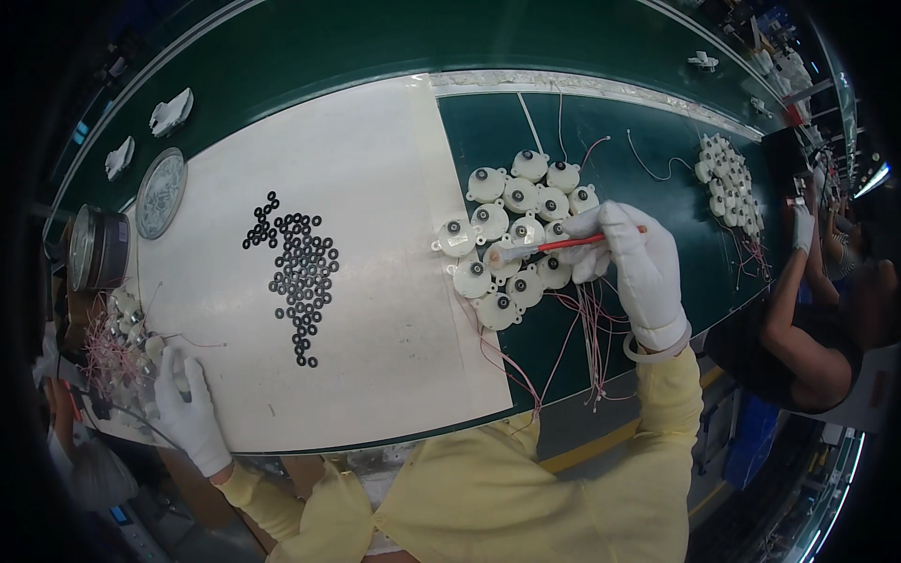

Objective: The person applies a white substance to the center of white plastic components using a small brush. They then pick up a small metal washer and place it into the center of each component. The person repeats this process for multiple components arranged on the table.

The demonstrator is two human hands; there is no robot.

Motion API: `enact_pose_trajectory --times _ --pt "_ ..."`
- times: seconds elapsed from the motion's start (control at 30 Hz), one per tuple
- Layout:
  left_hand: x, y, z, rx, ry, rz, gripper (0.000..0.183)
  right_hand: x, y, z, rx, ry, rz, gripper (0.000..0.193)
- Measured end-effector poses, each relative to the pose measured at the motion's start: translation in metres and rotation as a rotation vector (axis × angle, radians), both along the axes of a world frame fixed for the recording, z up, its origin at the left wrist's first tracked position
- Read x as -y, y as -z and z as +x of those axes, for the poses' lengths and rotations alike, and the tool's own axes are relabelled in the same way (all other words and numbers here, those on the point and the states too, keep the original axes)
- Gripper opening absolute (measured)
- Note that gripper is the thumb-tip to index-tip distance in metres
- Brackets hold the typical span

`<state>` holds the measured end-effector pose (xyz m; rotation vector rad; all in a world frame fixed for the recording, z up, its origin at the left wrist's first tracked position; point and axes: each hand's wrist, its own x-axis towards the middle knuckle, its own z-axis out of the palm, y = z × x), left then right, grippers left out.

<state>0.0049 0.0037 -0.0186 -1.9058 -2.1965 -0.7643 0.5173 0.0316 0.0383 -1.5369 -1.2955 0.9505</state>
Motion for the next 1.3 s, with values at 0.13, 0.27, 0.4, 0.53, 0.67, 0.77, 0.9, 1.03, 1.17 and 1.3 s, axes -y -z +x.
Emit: enact_pose_trajectory --times 0.13,0.27,0.4,0.53,0.67,0.77,0.9,1.03,1.17,1.3 --pt "0.001 -0.004 0.004 0.035 -0.046 -0.048 0.041 0.003 -0.003 0.005 0.045 0.032 0.029 0.048" --pt "0.000 -0.003 0.004 0.068 -0.041 -0.050 0.040 0.007 -0.006 0.013 -0.001 0.094 0.053 0.049" --pt "0.001 -0.002 0.001 0.042 -0.019 -0.025 0.040 0.000 -0.003 0.012 -0.019 0.132 0.036 0.048" --pt "0.000 -0.002 0.002 0.040 -0.016 -0.029 0.040 -0.005 0.000 0.011 -0.016 0.138 0.014 0.047" --pt "0.001 -0.002 0.002 0.041 -0.024 -0.031 0.040 -0.006 0.001 0.012 -0.004 0.138 0.007 0.046" --pt "0.000 -0.003 0.004 0.026 -0.019 -0.023 0.040 -0.005 0.001 0.015 0.004 0.142 0.004 0.045" --pt "0.001 -0.003 0.004 0.003 -0.029 -0.032 0.040 -0.004 -0.001 0.015 0.033 0.152 0.003 0.044" --pt "0.000 -0.002 0.002 0.014 -0.022 -0.024 0.040 -0.001 -0.003 0.019 0.061 0.158 0.029 0.045" --pt "0.000 0.001 0.000 0.009 -0.009 0.003 0.040 -0.001 -0.007 0.019 0.042 0.131 0.054 0.047" --pt "0.000 -0.003 0.004 0.020 -0.027 -0.027 0.040 -0.004 -0.009 0.006 0.027 0.123 0.038 0.047"
